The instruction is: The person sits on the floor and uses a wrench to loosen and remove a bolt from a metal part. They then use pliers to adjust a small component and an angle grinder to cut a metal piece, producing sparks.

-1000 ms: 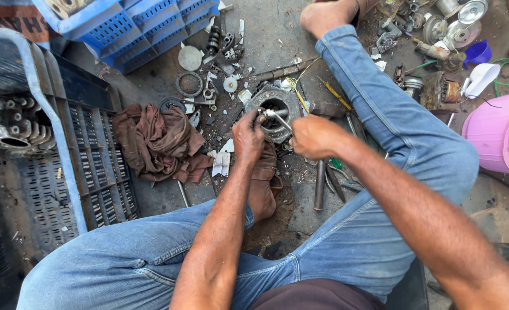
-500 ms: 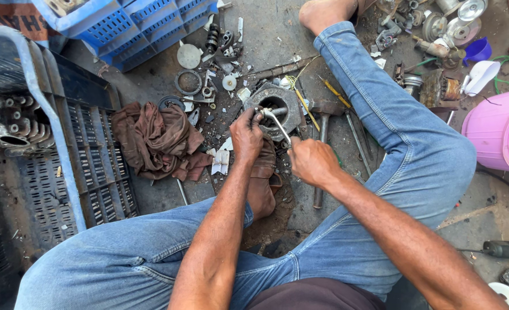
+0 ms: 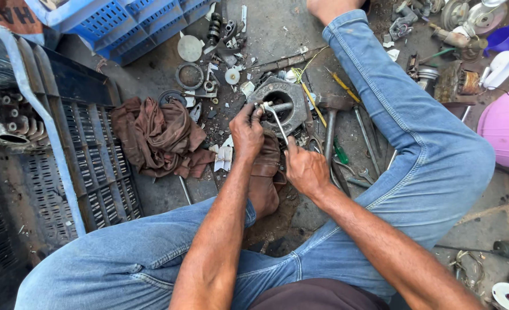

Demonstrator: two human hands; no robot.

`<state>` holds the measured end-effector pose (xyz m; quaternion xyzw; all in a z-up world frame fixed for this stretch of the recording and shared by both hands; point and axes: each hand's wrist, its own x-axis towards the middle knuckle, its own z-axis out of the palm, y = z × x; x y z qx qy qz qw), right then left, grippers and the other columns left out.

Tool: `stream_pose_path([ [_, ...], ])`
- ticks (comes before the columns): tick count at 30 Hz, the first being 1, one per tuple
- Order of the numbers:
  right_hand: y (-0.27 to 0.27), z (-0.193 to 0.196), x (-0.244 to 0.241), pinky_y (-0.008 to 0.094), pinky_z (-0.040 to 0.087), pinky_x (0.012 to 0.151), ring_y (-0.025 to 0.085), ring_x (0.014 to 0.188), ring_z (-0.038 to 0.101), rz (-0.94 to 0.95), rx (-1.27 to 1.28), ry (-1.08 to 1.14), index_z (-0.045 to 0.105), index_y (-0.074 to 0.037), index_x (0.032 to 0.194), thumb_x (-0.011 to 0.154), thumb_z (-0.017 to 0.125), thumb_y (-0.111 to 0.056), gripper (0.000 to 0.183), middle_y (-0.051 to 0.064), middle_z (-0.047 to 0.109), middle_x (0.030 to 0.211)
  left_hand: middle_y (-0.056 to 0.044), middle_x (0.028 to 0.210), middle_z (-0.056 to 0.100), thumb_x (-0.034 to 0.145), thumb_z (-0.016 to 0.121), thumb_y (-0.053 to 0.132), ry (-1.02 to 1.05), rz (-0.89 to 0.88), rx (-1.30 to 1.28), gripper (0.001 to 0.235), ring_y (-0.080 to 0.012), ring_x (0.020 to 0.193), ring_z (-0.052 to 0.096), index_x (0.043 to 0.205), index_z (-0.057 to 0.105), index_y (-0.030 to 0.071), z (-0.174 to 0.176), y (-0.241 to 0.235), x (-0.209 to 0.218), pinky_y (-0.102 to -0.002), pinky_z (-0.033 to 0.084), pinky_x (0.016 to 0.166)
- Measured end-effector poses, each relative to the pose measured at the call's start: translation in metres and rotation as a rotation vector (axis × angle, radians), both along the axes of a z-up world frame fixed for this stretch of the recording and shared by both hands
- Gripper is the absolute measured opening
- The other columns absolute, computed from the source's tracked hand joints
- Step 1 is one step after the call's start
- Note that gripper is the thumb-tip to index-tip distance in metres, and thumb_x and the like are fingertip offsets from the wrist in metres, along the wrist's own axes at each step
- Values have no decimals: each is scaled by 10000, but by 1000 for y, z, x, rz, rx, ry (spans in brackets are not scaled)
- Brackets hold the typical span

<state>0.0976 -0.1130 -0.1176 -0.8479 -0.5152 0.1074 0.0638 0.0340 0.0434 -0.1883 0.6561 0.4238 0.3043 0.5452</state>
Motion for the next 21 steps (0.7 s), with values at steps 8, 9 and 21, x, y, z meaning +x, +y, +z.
stream_pose_path([
  [8, 10, 18, 23, 506, 553, 564, 389, 574, 675, 8, -220, 216, 593, 88, 1248, 966, 587, -193, 398, 208, 662, 636, -217, 925, 750, 951, 642, 89, 15, 21, 23, 211, -328, 834, 771, 1131, 727, 18, -2, 1, 0, -405, 567, 737],
  [9, 10, 20, 22, 510, 555, 582, 392, 605, 680, 44, -264, 196, 609, 93, 1199, 967, 590, -189, 365, 200, 665, 654, -218, 905, 750, 950, 641, 98, 38, 26, -18, 213, -331, 812, 776, 1128, 722, 13, -2, -1, -1, -406, 563, 723],
  [21, 2, -13, 1, 484, 541, 471, 371, 505, 659, 11, -50, 90, 516, 123, 1373, 986, 567, -169, 487, 215, 671, 677, -179, 865, 756, 961, 630, 116, 41, 21, -11, 206, -330, 750, 760, 1130, 737, 69, 7, 1, 0, -416, 549, 668],
])
